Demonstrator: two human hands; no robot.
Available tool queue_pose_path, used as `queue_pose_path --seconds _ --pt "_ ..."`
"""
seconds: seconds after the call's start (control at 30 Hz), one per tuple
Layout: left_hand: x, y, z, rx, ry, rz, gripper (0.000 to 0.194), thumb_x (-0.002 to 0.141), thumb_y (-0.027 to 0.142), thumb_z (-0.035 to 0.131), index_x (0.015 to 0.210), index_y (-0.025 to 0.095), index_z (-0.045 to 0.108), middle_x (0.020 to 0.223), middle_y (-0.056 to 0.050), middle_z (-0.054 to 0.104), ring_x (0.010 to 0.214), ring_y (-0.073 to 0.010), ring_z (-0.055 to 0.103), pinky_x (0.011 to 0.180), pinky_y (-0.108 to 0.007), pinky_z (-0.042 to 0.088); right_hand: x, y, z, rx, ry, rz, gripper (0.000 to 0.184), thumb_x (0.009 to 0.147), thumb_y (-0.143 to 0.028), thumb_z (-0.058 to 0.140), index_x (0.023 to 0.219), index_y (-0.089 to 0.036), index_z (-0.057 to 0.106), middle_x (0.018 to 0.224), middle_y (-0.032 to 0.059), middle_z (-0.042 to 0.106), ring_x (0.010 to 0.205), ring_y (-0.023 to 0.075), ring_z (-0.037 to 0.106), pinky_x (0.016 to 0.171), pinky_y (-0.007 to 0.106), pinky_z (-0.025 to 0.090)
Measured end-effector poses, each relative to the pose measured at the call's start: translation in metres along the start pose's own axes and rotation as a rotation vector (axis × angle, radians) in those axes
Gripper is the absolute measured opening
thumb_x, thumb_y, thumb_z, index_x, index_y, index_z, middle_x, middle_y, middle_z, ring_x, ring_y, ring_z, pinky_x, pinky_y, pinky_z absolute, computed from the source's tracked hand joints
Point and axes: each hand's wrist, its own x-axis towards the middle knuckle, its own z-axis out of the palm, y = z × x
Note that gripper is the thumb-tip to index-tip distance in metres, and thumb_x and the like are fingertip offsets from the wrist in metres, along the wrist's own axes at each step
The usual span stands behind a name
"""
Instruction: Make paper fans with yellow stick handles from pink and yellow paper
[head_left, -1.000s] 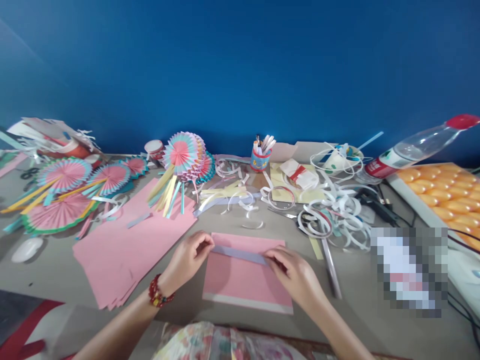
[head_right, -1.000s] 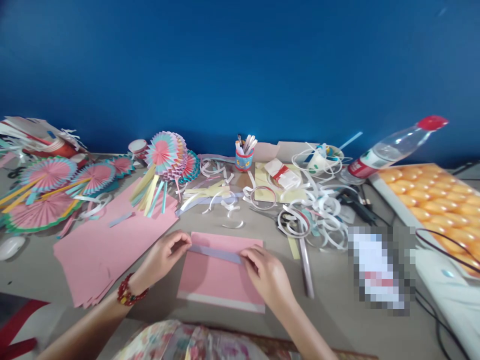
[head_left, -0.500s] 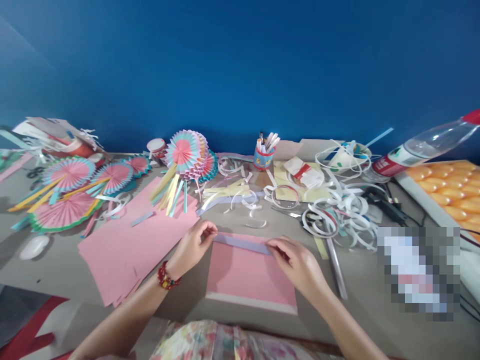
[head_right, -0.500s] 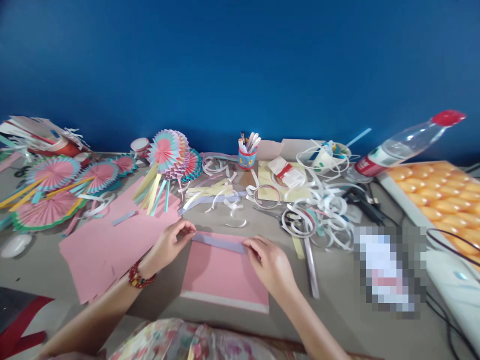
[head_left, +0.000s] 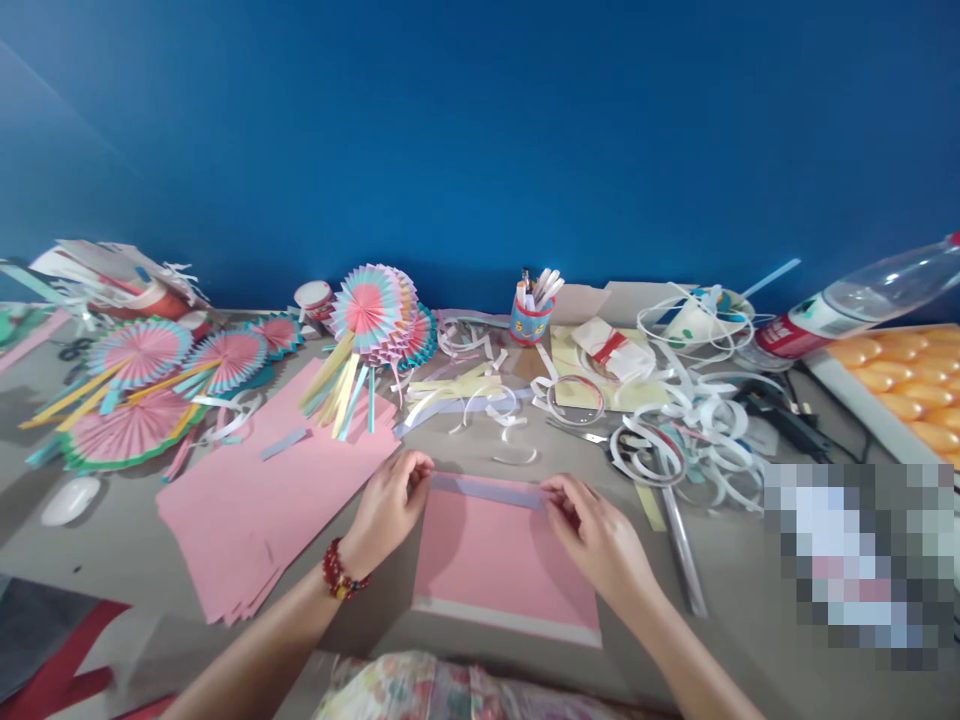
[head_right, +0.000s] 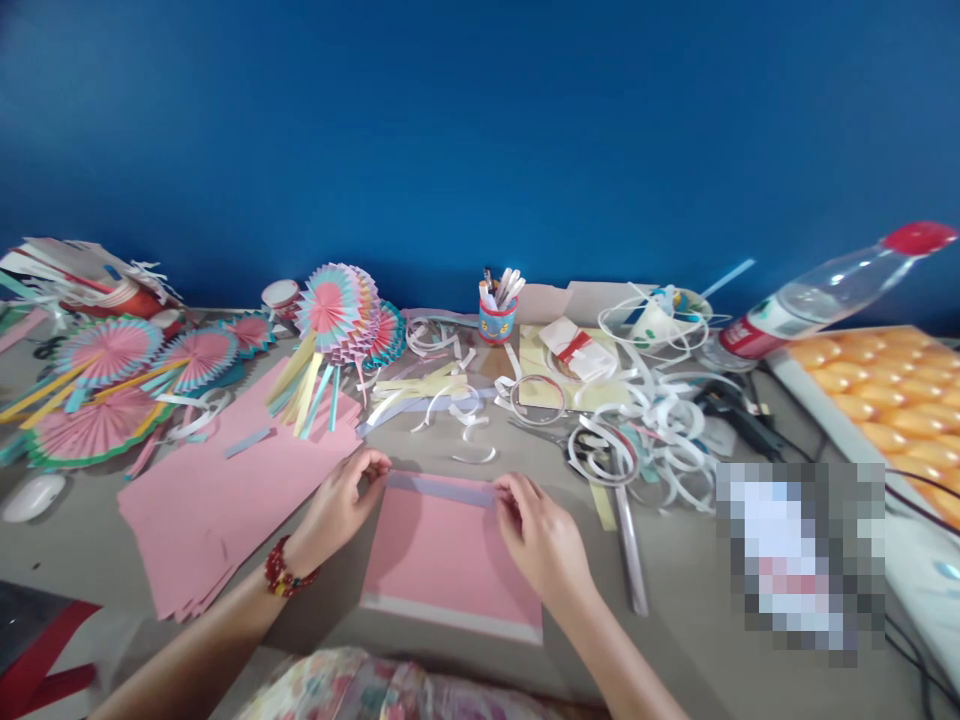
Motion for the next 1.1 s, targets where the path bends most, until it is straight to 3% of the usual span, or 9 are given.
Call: queue_pose_path --seconds 1.1 --pt "0.0015 0.0073 0.0065 0.162 0.058 0.019 0.016 0.090 0.013 0.051 0.103 0.023 0.051 0.084 -0.001 0.062 0.076 -0.0196 0.062 0.073 -0.033 0.048 0.0023 0.0081 0.0051 0.030 0.040 0.056 0.011 0.090 -0.022 0.047 0.097 -0.025 0.055 0.077 -0.0014 0.070 0.062 0.0151 0.067 0.057 0.023 0.047"
